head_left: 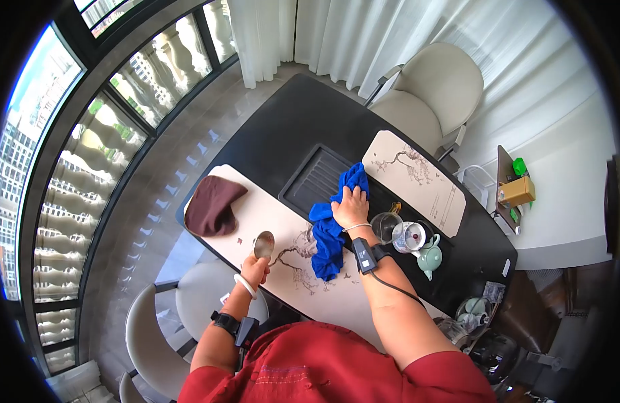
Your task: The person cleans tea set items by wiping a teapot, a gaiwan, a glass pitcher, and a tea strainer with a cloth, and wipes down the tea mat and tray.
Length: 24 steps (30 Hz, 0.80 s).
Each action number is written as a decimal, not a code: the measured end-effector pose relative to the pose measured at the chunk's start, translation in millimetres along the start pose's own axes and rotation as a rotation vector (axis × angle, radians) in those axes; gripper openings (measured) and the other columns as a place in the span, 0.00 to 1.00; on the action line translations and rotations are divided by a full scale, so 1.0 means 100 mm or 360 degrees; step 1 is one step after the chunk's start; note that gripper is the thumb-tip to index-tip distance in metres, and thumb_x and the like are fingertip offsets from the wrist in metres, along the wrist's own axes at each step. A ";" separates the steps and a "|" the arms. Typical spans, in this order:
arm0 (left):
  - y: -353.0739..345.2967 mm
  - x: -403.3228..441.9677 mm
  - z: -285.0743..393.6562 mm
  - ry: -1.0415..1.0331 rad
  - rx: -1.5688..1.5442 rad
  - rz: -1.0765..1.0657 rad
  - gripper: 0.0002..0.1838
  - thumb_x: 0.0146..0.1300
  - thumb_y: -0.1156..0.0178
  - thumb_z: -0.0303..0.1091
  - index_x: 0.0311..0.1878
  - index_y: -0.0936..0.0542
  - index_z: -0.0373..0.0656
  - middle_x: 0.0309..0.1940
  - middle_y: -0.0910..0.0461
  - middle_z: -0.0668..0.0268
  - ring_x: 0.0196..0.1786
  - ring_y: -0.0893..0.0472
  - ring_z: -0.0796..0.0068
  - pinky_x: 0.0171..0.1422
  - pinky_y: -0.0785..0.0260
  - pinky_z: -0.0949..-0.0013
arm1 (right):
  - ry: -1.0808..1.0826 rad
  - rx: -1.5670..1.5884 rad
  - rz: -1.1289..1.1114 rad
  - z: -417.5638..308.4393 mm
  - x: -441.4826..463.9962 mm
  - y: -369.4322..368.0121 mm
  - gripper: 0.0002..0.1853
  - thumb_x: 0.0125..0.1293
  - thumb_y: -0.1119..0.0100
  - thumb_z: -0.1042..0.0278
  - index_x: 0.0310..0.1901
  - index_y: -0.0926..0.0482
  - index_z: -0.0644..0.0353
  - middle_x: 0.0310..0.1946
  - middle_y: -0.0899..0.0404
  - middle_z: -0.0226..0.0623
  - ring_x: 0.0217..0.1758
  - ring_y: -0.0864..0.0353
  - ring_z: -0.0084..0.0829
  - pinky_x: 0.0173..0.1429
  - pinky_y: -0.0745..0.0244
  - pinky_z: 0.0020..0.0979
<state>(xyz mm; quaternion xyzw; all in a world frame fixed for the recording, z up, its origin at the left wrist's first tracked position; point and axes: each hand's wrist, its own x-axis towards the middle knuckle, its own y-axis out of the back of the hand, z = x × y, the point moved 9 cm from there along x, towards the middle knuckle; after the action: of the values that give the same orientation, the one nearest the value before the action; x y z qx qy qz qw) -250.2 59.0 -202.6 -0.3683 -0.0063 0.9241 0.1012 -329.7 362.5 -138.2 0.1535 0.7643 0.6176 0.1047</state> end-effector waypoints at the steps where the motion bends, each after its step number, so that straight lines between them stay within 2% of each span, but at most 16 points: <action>1: 0.00 0.05 0.00 -0.0056 0.0035 0.0019 0.06 0.59 0.49 0.32 0.30 0.30 0.40 0.14 0.32 0.66 0.09 0.39 0.77 0.11 0.48 0.73 | -0.0009 -0.0003 0.0008 0.02 0.07 -0.07 0.28 0.52 0.40 0.55 0.54 0.29 0.59 0.55 0.34 0.57 0.59 0.37 0.56 0.57 0.36 0.53; 2: -0.01 0.07 0.00 -0.0077 0.0065 0.0002 0.05 0.59 0.50 0.31 0.33 0.30 0.41 0.14 0.32 0.66 0.10 0.38 0.77 0.12 0.47 0.73 | 0.0049 0.0032 -0.0010 -0.05 0.12 -0.06 0.27 0.52 0.41 0.56 0.53 0.28 0.59 0.53 0.32 0.55 0.57 0.36 0.55 0.56 0.35 0.53; 4: 0.00 0.12 0.00 -0.0110 0.0006 0.0006 0.09 0.58 0.49 0.30 0.42 0.32 0.40 0.15 0.32 0.67 0.10 0.37 0.79 0.11 0.47 0.74 | 0.0105 0.0055 -0.0037 -0.16 0.23 -0.12 0.25 0.52 0.41 0.58 0.52 0.27 0.59 0.51 0.31 0.52 0.56 0.35 0.53 0.55 0.35 0.52; 6: 0.02 0.12 0.00 -0.0087 -0.0042 -0.0001 0.09 0.58 0.50 0.30 0.42 0.32 0.40 0.15 0.32 0.67 0.10 0.37 0.79 0.11 0.47 0.75 | 0.0536 0.0170 0.0095 -0.50 0.38 -0.10 0.22 0.53 0.43 0.60 0.49 0.26 0.60 0.45 0.27 0.48 0.52 0.32 0.49 0.54 0.33 0.48; 8: 0.01 0.13 -0.01 -0.0051 -0.0093 -0.0002 0.09 0.59 0.50 0.30 0.43 0.32 0.40 0.15 0.32 0.67 0.10 0.37 0.79 0.11 0.47 0.75 | 0.0762 0.0263 0.0115 -0.70 0.64 -0.22 0.21 0.54 0.45 0.62 0.49 0.27 0.61 0.42 0.25 0.45 0.49 0.29 0.47 0.53 0.32 0.44; 9: 0.01 0.12 0.00 -0.0064 -0.0070 0.0005 0.10 0.59 0.50 0.30 0.43 0.32 0.40 0.16 0.32 0.68 0.10 0.37 0.80 0.11 0.47 0.75 | 0.0750 0.0246 0.0022 -0.76 0.76 -0.19 0.21 0.55 0.46 0.62 0.50 0.28 0.61 0.38 0.23 0.46 0.44 0.25 0.49 0.51 0.30 0.45; 10: 0.02 0.12 -0.01 -0.0075 -0.0043 0.0015 0.10 0.59 0.50 0.30 0.44 0.32 0.41 0.16 0.32 0.68 0.10 0.37 0.80 0.11 0.47 0.75 | 0.0652 0.0226 -0.0241 -0.75 0.88 -0.14 0.21 0.57 0.48 0.59 0.51 0.29 0.61 0.40 0.22 0.48 0.45 0.23 0.50 0.51 0.29 0.48; 13: 0.02 0.12 0.00 -0.0080 -0.0011 -0.0012 0.10 0.59 0.50 0.31 0.44 0.32 0.41 0.15 0.33 0.69 0.11 0.36 0.80 0.11 0.46 0.75 | 0.0525 0.0081 -0.0526 -0.50 0.95 -0.09 0.24 0.59 0.53 0.50 0.47 0.26 0.62 0.45 0.22 0.51 0.49 0.23 0.48 0.53 0.28 0.47; 14: 0.02 0.11 -0.01 -0.0070 -0.0023 -0.0003 0.10 0.59 0.50 0.31 0.43 0.32 0.41 0.15 0.33 0.69 0.12 0.35 0.80 0.11 0.46 0.75 | 0.0357 -0.0035 -0.0687 -0.23 0.95 -0.20 0.24 0.58 0.54 0.49 0.43 0.24 0.64 0.45 0.22 0.51 0.49 0.23 0.48 0.54 0.28 0.44; 15: 0.03 0.08 0.02 -0.0066 -0.0040 0.0005 0.10 0.59 0.50 0.31 0.43 0.32 0.41 0.15 0.33 0.69 0.12 0.35 0.80 0.11 0.46 0.75 | 0.0341 -0.0038 -0.0759 -0.10 0.91 -0.11 0.25 0.60 0.55 0.50 0.45 0.24 0.67 0.47 0.24 0.53 0.51 0.24 0.48 0.57 0.31 0.42; 16: 0.01 0.08 0.08 -0.0099 -0.0036 0.0012 0.09 0.59 0.50 0.31 0.43 0.32 0.41 0.15 0.33 0.69 0.12 0.35 0.80 0.11 0.45 0.75 | 0.0253 -0.0074 -0.0836 0.12 0.90 -0.15 0.26 0.60 0.56 0.48 0.41 0.23 0.68 0.44 0.23 0.55 0.50 0.24 0.49 0.56 0.31 0.43; 18: 0.00 0.04 0.08 -0.0105 -0.0047 0.0036 0.09 0.59 0.50 0.31 0.43 0.32 0.41 0.15 0.33 0.69 0.12 0.35 0.80 0.11 0.44 0.75 | 0.0221 -0.0317 -0.1187 0.37 0.77 -0.06 0.28 0.61 0.60 0.47 0.38 0.21 0.69 0.43 0.23 0.57 0.50 0.24 0.52 0.56 0.32 0.44; 19: 0.00 0.04 0.07 -0.0101 -0.0024 0.0040 0.09 0.59 0.50 0.31 0.43 0.32 0.41 0.15 0.33 0.69 0.12 0.35 0.81 0.12 0.44 0.75 | 0.0309 -0.0452 -0.1376 0.69 0.73 -0.33 0.28 0.63 0.61 0.48 0.39 0.21 0.68 0.43 0.22 0.57 0.51 0.25 0.52 0.58 0.32 0.44; 20: 0.00 0.06 0.08 -0.0102 -0.0007 0.0044 0.09 0.59 0.50 0.31 0.43 0.32 0.41 0.15 0.33 0.70 0.13 0.35 0.81 0.12 0.43 0.76 | 0.0332 -0.0588 -0.1412 0.76 0.66 -0.25 0.28 0.64 0.63 0.48 0.43 0.20 0.65 0.45 0.23 0.54 0.53 0.24 0.47 0.60 0.33 0.41; 22: -0.02 0.07 0.08 -0.0067 -0.0025 0.0025 0.10 0.59 0.50 0.30 0.44 0.32 0.41 0.16 0.33 0.70 0.13 0.34 0.81 0.13 0.42 0.75 | 0.0094 -0.0616 -0.1316 0.76 0.65 -0.03 0.27 0.64 0.63 0.49 0.43 0.20 0.64 0.46 0.23 0.53 0.53 0.25 0.48 0.60 0.33 0.41; 24: -0.02 0.06 0.04 -0.0049 -0.0060 0.0002 0.12 0.58 0.51 0.29 0.46 0.33 0.42 0.17 0.33 0.71 0.14 0.34 0.81 0.14 0.43 0.75 | 0.0131 -0.0586 -0.1312 0.71 0.68 -0.13 0.26 0.65 0.63 0.51 0.40 0.20 0.66 0.44 0.23 0.56 0.51 0.25 0.50 0.59 0.33 0.43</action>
<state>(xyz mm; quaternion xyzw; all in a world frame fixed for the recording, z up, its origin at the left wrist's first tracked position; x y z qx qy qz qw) -257.4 62.4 -203.6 -0.3558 -0.0250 0.9295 0.0934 -369.0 449.6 -164.3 -0.2096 0.6425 0.6555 0.3370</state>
